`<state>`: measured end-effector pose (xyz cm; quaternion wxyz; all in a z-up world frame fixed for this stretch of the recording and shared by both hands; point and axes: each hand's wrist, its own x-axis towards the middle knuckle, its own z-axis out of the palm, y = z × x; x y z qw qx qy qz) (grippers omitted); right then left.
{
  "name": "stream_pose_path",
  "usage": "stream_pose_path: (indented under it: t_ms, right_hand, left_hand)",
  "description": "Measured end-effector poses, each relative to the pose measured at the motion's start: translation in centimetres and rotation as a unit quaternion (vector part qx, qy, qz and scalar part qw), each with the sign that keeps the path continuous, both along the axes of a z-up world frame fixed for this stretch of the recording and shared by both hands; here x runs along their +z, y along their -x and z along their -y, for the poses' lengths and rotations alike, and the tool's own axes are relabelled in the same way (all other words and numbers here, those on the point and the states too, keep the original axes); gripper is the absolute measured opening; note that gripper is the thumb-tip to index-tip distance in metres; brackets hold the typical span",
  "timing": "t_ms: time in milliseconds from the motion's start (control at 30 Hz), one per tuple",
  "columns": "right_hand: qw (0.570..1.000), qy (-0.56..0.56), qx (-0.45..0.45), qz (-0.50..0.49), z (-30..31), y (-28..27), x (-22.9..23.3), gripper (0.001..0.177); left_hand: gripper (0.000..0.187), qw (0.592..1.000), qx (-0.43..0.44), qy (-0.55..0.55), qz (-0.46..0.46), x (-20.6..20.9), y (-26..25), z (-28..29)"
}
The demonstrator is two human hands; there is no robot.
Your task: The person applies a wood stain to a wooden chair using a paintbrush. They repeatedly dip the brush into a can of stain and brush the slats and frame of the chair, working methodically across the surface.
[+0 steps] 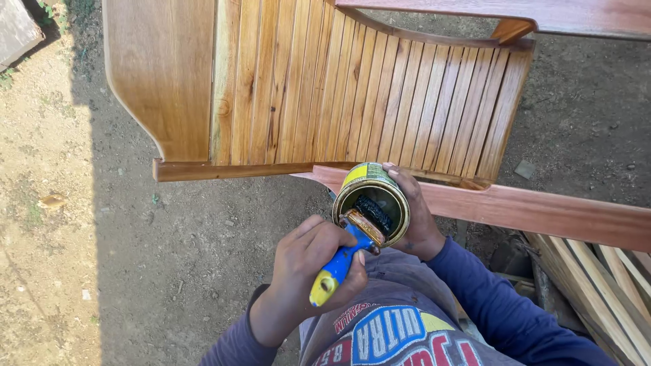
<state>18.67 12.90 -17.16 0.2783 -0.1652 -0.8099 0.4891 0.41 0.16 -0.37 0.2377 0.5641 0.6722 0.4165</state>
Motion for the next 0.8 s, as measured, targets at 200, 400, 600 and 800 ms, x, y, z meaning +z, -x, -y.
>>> stream_pose_path:
  t_ms: [200, 400, 600, 800]
  right_hand:
    - [1.000, 0.001, -0.011, 0.003, 1.3, -0.7, -0.2, 0.122]
    - [1.000, -0.006, -0.004, 0.001, 2.0, -1.0, -0.3, 0.124]
    - [1.000, -0.020, -0.009, -0.002, 2.9, -1.0, -0.9, 0.121]
    - [1.000, -0.017, 0.003, -0.002, 4.0, -1.0, -1.3, 0.119]
  left_hand:
    - [0.024, 1.000, -0.008, 0.017, -0.006, 0.1, 0.2, 0.2]
    - [0.025, 0.999, -0.018, 0.033, -0.026, -0.2, 0.2, 0.8]
    - [0.023, 0.998, -0.025, 0.040, -0.047, -1.1, -0.6, 1.4]
    - [0.020, 0.996, -0.016, 0.068, -0.063, -1.7, -1.1, 1.9]
